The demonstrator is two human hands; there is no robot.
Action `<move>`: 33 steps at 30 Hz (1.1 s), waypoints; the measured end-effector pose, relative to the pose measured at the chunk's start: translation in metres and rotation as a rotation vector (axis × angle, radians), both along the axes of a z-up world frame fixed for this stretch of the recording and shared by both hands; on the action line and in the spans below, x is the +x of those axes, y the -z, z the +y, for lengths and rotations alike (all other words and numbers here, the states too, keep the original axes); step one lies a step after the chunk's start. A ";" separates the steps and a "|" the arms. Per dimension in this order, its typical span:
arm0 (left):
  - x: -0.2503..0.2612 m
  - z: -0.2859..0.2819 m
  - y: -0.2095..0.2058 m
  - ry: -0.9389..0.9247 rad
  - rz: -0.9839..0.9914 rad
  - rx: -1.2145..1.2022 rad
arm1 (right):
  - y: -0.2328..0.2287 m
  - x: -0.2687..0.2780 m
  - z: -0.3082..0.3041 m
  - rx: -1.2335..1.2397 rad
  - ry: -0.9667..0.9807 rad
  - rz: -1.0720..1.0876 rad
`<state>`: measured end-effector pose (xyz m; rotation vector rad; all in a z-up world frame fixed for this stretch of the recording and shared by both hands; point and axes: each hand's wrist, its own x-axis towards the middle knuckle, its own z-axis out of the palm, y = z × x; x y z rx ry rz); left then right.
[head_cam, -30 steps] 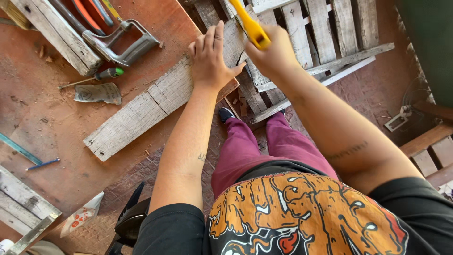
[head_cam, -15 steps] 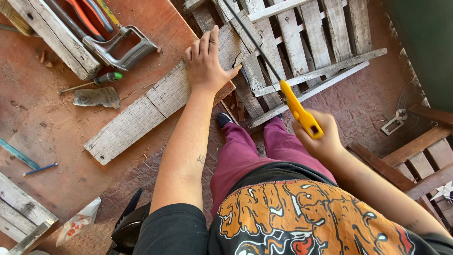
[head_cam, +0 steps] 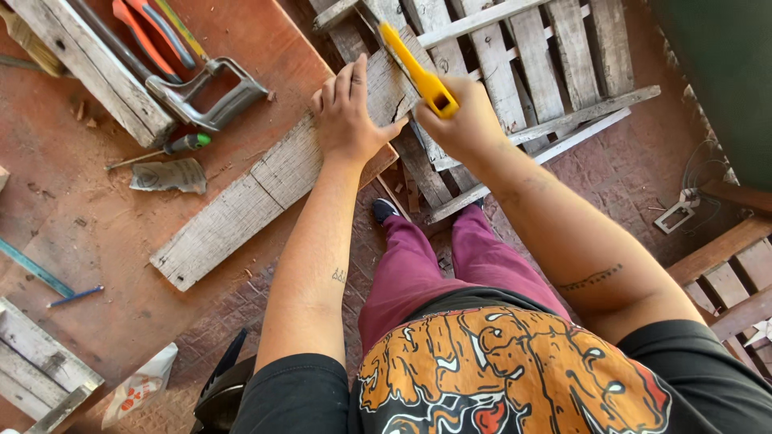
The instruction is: The person uses a yellow-handled hand saw to cut a wooden plank resting on a workbench. The left hand stabilizes the plank while the right hand moves the saw back and forth along a marked line. The cut progresses steadily through the plank's thickness.
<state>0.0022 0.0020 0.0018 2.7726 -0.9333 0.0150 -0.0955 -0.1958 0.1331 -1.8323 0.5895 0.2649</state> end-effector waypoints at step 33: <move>0.009 0.000 0.012 -0.151 -0.040 -0.001 | 0.094 -0.124 -0.041 0.023 -0.034 -0.447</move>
